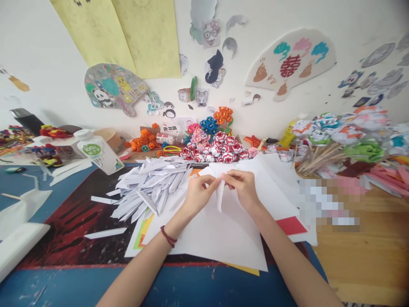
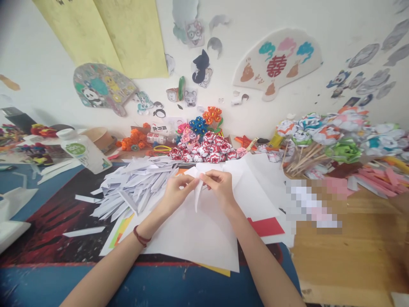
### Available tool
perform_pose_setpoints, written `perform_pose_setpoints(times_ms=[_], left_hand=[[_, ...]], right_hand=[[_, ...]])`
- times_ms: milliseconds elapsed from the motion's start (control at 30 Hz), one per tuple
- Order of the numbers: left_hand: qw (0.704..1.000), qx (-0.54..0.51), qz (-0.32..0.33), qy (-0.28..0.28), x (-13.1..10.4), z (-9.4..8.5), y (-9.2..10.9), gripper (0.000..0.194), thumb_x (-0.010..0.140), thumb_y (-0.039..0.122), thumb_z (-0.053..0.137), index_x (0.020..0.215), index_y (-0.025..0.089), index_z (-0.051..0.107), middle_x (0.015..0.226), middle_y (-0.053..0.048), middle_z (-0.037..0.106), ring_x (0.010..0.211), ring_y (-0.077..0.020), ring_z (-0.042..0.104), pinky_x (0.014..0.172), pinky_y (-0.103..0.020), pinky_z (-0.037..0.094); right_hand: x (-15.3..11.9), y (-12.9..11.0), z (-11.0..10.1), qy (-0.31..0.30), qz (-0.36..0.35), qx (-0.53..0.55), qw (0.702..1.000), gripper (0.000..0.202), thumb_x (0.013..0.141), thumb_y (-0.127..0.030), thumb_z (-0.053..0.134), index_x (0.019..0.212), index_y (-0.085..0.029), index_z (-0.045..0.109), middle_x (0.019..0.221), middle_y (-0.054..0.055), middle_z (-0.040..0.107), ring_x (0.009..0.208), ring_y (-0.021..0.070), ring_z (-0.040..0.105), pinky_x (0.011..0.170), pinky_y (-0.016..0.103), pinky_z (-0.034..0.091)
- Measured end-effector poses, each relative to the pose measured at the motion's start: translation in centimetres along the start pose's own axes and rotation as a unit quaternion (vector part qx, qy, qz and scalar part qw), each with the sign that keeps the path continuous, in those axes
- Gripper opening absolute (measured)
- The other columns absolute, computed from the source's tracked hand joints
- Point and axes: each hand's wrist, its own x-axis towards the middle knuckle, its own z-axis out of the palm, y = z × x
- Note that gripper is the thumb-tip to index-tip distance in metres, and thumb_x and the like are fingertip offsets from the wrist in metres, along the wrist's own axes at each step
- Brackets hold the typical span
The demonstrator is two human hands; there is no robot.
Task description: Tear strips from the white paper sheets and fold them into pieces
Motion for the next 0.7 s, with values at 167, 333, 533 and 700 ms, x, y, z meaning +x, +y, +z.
perform_pose_setpoints(times_ms=[167, 333, 533, 700], left_hand=[[1.0, -0.015, -0.013, 0.013, -0.03, 0.27, -0.26, 0.035, 0.083, 0.043, 0.057, 0.066, 0.013, 0.067, 0.065, -0.002, 0.066, 0.061, -0.0115, 0.054, 0.058, -0.022, 0.039], [0.999, -0.026, -0.02, 0.011, 0.02, 0.37, -0.41, 0.034, 0.082, 0.043, 0.057, 0.068, 0.014, 0.067, 0.067, -0.002, 0.067, 0.063, -0.0119, 0.055, 0.059, -0.022, 0.04], [0.999, -0.023, -0.026, -0.003, 0.06, 0.31, -0.28, 0.033, 0.082, 0.042, 0.058, 0.066, 0.013, 0.067, 0.067, -0.002, 0.067, 0.063, -0.012, 0.056, 0.059, -0.022, 0.039], [1.0, -0.012, -0.027, 0.004, 0.03, 0.36, -0.19, 0.033, 0.082, 0.041, 0.058, 0.065, 0.013, 0.066, 0.065, -0.002, 0.066, 0.062, -0.0112, 0.055, 0.058, -0.022, 0.038]], right_hand=[[0.13, 0.24, 0.09, 0.007, 0.004, 0.024, 1.0, 0.023, 0.073, -0.032, 0.07, 0.058, -0.016, 0.064, 0.053, -0.002, 0.051, 0.047, 0.009, 0.04, 0.045, 0.024, 0.033], [0.33, 0.64, 0.08, 0.018, 0.0, 0.038, 0.999, 0.02, 0.072, -0.031, 0.071, 0.059, -0.016, 0.066, 0.052, -0.003, 0.051, 0.047, 0.0087, 0.04, 0.045, 0.023, 0.032], [0.34, 0.75, -0.01, 0.037, -0.004, 0.04, 0.999, 0.021, 0.073, -0.03, 0.071, 0.058, -0.017, 0.065, 0.05, -0.003, 0.049, 0.047, 0.0089, 0.04, 0.046, 0.024, 0.033], [0.32, 0.88, 0.05, 0.04, -0.007, 0.04, 0.998, 0.023, 0.074, -0.031, 0.07, 0.058, -0.017, 0.064, 0.05, -0.003, 0.049, 0.048, 0.0093, 0.041, 0.047, 0.024, 0.032]])
